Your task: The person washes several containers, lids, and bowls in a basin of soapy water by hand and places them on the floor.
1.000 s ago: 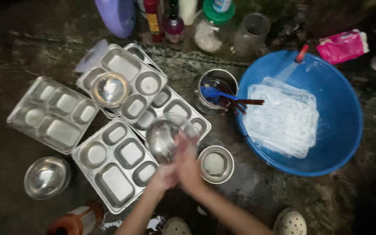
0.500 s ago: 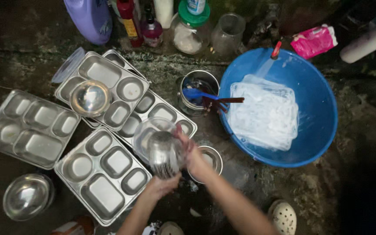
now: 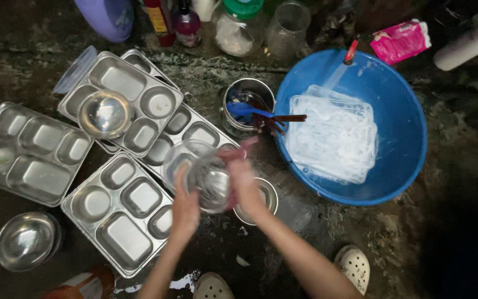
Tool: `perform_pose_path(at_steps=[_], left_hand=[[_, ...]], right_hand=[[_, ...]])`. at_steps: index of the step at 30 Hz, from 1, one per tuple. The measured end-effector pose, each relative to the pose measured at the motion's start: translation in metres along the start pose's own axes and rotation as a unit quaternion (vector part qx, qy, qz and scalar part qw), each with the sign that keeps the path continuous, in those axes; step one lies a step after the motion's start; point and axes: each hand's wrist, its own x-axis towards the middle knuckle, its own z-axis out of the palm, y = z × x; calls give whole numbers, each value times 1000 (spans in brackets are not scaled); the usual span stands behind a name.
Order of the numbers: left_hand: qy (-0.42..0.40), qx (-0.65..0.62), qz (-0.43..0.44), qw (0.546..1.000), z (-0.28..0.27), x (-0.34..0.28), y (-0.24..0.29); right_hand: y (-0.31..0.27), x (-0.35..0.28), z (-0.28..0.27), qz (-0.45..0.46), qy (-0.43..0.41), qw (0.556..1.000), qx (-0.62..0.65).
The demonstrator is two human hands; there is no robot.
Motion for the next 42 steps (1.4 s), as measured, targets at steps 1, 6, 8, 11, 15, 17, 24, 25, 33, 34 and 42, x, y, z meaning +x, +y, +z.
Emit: perform_pose_path(at_steps=[1,6,8,11,15,17,24,25,33,34,42], left_hand=[[16,18,110,994,4,-3,5],[-94,25,-148,984,-7,-4,4],[-113,27,-126,985,0,-13,1],[-50,-82,52,994,6,-14,11],[-125,35,-161,978,-12,-10,9],[-124,66,-130,982,-4,-14,8],[-99,-50,-118,987,-9,-11,-13],[-50,-60,-58,995,-7,-6,-25],[-289,-166,-274,902,39,6,-42],[-330,-148,-243,900,39,7,-38],[126,201,178,955,-22,65,-47]], right_hand=[[-4,-2,10,-57,-42,991,-114],[-16,-12,-9,178,-229,929,-230],[-5,-3,-13,29,-152,927,-341],[12,-16,-4,-132,-174,906,-362],[13,-12,-33,-309,-376,796,-360],[16,-1,-31,-226,-290,825,-429],[4,-34,-18,-155,-381,855,-317],[3,-33,-18,-156,-379,855,-317],[-17,-65,-71,-187,-252,864,-393],[-24,-66,-89,-174,-196,873,-412],[-43,-54,-222,139,162,879,-426]])
